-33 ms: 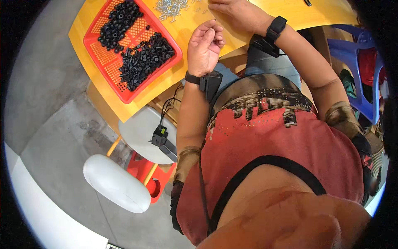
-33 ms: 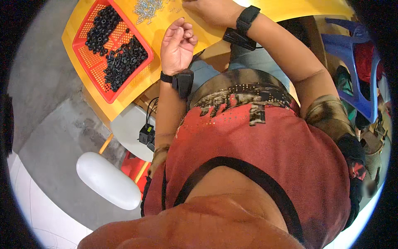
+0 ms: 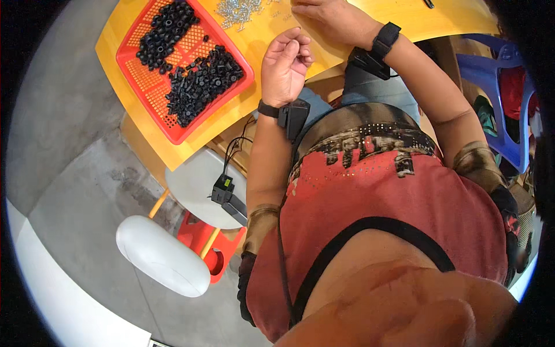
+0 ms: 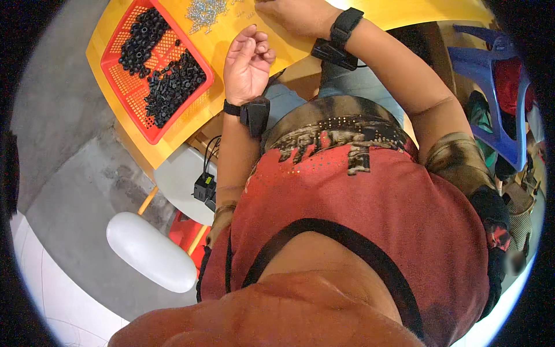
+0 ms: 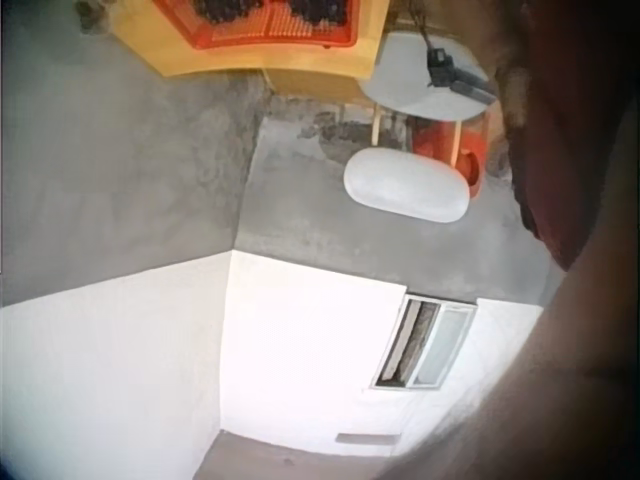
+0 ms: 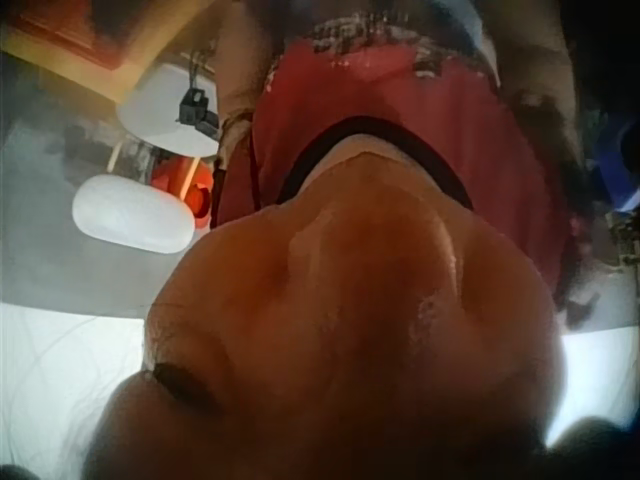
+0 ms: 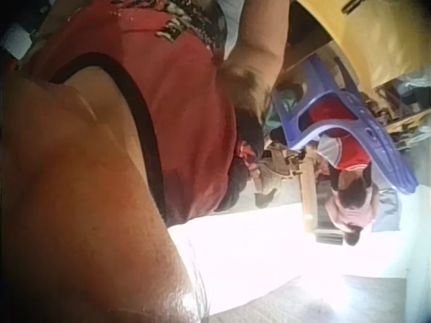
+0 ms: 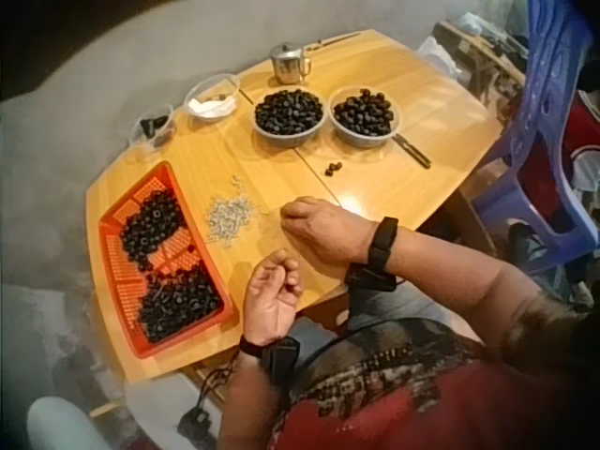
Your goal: The person picks up a small black component and a silver pin by hand, then inserts the pin into the component. They repeat this process several times, assembling the pieces one at a time before setting them aside on the table.
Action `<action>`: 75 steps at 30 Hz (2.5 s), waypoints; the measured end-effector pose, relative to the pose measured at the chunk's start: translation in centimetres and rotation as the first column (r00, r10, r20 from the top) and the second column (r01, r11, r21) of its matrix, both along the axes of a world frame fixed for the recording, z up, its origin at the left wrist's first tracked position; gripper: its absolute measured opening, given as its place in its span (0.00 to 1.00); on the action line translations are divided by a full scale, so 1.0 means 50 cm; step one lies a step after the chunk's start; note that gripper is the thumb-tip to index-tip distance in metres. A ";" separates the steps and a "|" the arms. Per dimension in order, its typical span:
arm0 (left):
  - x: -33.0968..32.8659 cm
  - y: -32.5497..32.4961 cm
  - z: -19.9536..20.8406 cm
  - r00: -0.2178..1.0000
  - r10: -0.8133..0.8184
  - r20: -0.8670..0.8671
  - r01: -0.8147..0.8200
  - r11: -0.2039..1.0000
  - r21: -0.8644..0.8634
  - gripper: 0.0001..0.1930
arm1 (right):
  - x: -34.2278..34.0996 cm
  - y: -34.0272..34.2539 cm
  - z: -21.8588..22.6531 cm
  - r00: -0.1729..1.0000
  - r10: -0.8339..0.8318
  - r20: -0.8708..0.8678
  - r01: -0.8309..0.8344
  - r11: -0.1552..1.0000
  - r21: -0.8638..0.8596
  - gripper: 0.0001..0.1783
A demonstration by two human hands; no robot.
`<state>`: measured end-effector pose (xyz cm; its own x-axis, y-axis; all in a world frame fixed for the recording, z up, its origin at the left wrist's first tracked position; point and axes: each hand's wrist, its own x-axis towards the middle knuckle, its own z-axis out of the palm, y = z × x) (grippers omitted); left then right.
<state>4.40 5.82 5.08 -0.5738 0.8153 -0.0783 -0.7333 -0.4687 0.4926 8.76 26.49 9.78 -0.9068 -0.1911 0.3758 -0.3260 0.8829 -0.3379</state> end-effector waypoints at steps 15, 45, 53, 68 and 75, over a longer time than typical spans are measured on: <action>0.021 0.026 0.020 0.957 0.290 0.008 -0.290 0.957 0.004 0.13 | 0.037 -0.015 0.048 0.970 -0.079 0.232 0.140 0.955 -0.262 0.10; 0.009 -0.001 -0.026 0.931 0.365 -0.004 -0.364 0.928 -0.078 0.12 | 0.040 -0.034 -0.033 0.976 -0.112 0.187 0.166 0.937 -0.308 0.08; 0.043 -0.055 0.030 0.978 0.186 -0.094 -0.199 0.966 -0.164 0.11 | -0.024 -0.059 -0.042 0.985 0.024 0.168 0.061 0.873 -0.483 0.08; -0.286 -0.310 0.277 0.832 -0.229 -0.506 -0.350 0.491 -0.798 0.18 | 0.043 -0.017 -0.101 0.935 0.068 0.348 0.177 0.761 -0.624 0.11; -0.517 -0.275 0.123 0.749 -0.540 -0.384 -0.494 -0.069 -0.867 0.12 | 0.061 -0.033 -0.110 0.944 0.069 0.322 0.164 0.748 -0.643 0.10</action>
<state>-21.44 -7.92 11.25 -0.8669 0.1877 -0.4619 -0.1006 0.8415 0.5309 11.80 24.82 4.30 -0.9948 0.0425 0.0924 -0.0666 0.4152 -0.9073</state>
